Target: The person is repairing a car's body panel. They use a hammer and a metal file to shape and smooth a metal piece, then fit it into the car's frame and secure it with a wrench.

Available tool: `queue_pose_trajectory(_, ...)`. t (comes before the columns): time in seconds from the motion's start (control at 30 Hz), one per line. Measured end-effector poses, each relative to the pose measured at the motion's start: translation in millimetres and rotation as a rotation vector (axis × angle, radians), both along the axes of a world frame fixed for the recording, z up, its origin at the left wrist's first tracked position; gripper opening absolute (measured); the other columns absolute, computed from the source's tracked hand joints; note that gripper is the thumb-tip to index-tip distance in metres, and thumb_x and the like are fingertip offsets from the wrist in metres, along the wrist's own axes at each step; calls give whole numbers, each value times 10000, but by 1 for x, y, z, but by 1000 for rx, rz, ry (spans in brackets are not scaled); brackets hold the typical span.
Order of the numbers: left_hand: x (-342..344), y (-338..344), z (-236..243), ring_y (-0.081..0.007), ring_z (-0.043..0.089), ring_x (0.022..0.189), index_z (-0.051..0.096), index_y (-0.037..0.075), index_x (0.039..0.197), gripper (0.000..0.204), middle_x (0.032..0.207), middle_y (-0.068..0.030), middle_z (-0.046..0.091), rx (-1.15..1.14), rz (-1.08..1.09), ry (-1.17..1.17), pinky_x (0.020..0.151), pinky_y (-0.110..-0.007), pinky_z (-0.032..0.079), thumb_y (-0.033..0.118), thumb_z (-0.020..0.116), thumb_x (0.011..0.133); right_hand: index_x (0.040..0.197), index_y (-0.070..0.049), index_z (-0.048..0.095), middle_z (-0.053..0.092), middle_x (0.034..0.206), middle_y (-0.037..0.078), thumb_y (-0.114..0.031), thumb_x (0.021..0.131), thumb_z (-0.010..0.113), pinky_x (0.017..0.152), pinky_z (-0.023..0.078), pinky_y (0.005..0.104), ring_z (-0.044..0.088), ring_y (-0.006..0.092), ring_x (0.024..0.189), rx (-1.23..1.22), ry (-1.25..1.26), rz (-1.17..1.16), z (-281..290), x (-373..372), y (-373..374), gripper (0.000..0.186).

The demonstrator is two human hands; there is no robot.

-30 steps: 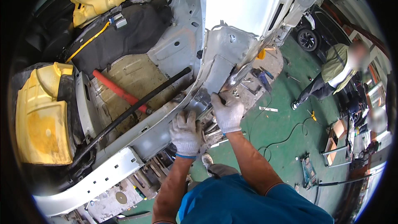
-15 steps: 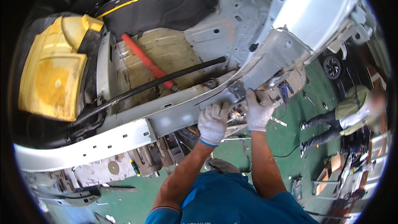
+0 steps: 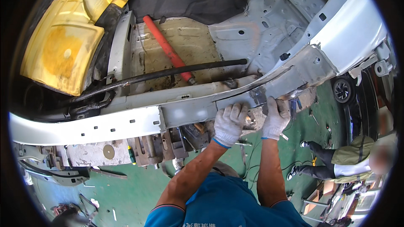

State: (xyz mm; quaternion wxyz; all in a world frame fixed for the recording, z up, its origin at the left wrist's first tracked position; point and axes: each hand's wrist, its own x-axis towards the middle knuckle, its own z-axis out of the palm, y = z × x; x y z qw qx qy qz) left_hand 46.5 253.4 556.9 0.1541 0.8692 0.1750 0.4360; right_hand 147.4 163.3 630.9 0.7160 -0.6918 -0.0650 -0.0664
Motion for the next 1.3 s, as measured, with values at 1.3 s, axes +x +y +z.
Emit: queue_pose_trajectory(1.3,-14,32,18,-415,670,1130,722,162,1297,398,1282,-148,681,81,-37,232,950,-568,560,287,788,924,989,-8,813,783,863,174,-248,942,803,753,586,376,765,263,777,-235,-126,-53,3,-3,-3,245)
